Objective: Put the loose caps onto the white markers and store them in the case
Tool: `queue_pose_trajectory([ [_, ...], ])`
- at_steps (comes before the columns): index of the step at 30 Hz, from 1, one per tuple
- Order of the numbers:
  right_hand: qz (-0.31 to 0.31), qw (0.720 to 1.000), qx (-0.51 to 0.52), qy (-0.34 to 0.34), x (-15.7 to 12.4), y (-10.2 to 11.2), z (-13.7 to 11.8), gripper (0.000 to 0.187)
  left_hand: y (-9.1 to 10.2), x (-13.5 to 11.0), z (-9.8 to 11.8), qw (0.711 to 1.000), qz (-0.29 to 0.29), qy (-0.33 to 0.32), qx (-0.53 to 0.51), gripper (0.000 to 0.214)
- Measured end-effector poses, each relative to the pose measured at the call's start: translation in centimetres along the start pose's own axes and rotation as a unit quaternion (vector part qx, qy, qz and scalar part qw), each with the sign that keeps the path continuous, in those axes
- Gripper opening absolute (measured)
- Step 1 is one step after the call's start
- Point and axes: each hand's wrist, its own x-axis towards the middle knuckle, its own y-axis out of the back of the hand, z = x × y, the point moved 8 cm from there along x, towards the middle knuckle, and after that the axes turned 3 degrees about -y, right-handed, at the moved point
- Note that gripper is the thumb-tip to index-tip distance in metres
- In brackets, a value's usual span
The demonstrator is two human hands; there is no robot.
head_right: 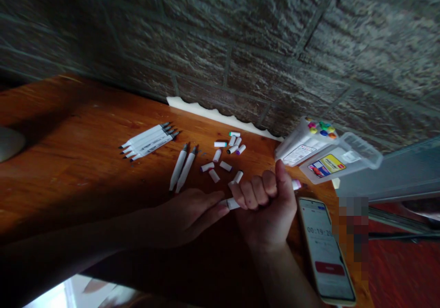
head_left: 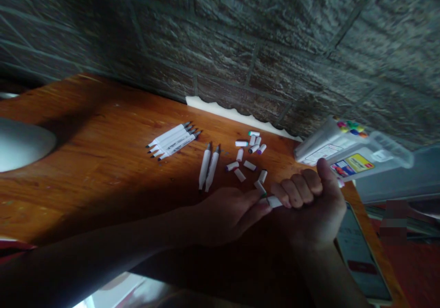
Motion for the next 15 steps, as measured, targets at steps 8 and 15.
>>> queue_pose_trajectory([
  [8,0.017,0.996,-0.019,0.091,1.6,3.7,-6.2,0.058,3.7,0.1,-0.9,0.996,0.050,-0.011,0.079,0.031],
  [15,0.057,0.996,-0.048,0.047,1.8,3.2,-2.8,0.054,4.0,0.2,-1.7,0.908,0.073,-0.095,0.401,0.025],
])
